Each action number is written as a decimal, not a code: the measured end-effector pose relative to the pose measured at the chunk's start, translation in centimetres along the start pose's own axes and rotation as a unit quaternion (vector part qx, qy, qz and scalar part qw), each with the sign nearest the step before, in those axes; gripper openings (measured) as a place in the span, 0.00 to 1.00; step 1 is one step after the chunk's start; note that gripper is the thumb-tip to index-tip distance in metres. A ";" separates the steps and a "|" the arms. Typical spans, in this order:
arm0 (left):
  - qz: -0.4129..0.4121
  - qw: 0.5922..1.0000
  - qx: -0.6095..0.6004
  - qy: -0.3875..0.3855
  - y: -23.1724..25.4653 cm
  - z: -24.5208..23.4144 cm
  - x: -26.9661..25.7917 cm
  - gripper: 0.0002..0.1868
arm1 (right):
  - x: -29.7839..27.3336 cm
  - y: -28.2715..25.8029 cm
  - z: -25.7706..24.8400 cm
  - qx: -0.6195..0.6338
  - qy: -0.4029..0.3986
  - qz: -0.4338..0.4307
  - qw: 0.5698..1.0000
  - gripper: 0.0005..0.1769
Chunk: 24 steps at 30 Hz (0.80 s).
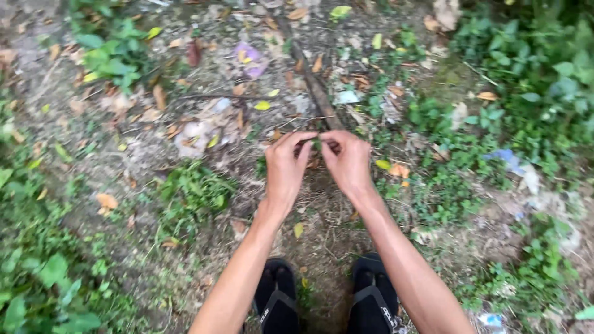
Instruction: Picking small green plants from the ground and gathering them into a small pile.
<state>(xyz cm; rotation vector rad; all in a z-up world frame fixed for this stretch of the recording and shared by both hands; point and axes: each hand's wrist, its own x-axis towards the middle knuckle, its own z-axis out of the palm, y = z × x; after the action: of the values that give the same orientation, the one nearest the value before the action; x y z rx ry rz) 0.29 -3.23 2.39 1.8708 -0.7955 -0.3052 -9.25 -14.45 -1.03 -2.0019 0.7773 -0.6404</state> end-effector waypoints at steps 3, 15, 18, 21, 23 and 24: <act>-0.009 0.998 0.044 0.036 -3.0 -3.0 -2.0 0.11 | -1.1 0.2 4.3 0.009 -0.045 -0.046 0.998 0.10; 0.003 0.986 0.164 0.019 -5.1 -5.9 -4.6 0.28 | -3.0 -3.1 5.0 -0.018 -0.178 -0.049 0.983 0.22; 0.068 0.980 0.183 0.038 -3.4 -5.1 -4.4 0.31 | -2.9 -2.9 3.4 -0.013 -0.151 -0.048 0.987 0.22; 0.089 0.981 0.172 0.031 -1.9 -3.1 -3.7 0.28 | -2.7 -2.2 1.5 -0.019 -0.105 -0.086 0.991 0.21; 0.102 0.983 0.150 0.012 -1.0 -1.1 -3.2 0.27 | -2.6 -1.9 -0.3 -0.026 -0.089 -0.068 0.993 0.21; 0.108 0.985 0.132 0.000 -0.4 0.1 -3.1 0.25 | -2.6 -1.6 -1.3 -0.029 -0.081 -0.053 0.995 0.21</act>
<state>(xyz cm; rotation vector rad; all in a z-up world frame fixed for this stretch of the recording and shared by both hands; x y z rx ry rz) -1.88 -1.18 1.52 2.0057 -1.0711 -0.0637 -11.44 -12.56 0.63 -2.1299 0.6018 -0.5138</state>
